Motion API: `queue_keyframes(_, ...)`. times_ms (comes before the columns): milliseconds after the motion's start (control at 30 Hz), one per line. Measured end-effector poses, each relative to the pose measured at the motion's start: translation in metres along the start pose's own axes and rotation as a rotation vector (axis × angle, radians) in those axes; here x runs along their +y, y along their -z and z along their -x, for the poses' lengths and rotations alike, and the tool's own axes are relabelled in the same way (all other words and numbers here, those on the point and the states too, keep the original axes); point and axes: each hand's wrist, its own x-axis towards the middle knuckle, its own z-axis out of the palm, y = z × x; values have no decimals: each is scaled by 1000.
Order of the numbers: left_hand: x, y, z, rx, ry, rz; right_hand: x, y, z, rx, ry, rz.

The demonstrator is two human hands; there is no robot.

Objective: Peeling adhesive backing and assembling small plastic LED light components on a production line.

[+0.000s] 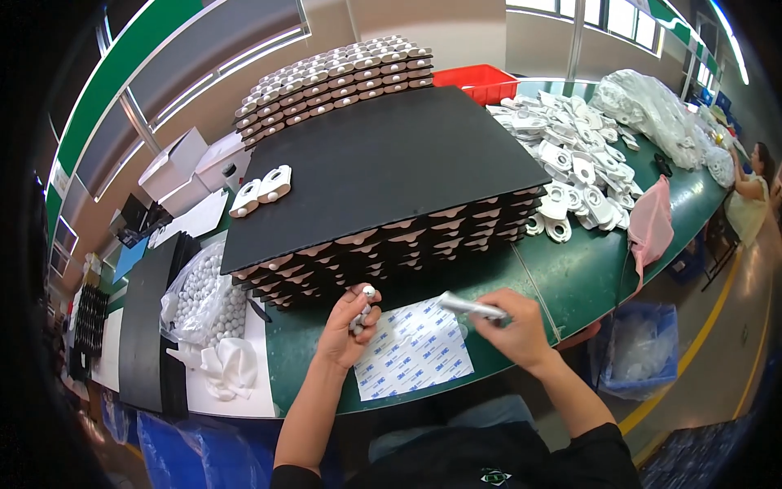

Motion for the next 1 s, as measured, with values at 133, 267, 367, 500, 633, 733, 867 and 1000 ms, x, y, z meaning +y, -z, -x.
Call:
queue_keyframes(133,0,-2,1,-5,8,5,-4,-23,-1,-242,-98,-428)
queue_keyframes(267,-2,-2,0,-13,-8,-9,-3,-52,5,-308,-339,-691)
queue_keyframes(367,-3,-2,-2,6,-6,-33,-3,-67,10,-259,-319,-598)
queue_keyframes(500,-2,-1,-1,13,-20,-30,-7,-68,9,-339,-259,-368)
queue_keyframes(633,-2,-1,-1,13,-16,-24,-8,-70,8,-335,-188,-291)
queue_keyframes(733,-2,-1,-1,18,-14,-19,-8,-71,8,-303,-141,-255)
queue_keyframes(867,-1,-2,0,31,-4,-8,-8,-70,10,-243,-183,-320)
queue_keyframes(1000,-2,-2,0,42,3,-4,-9,-69,10,-254,-28,-141)
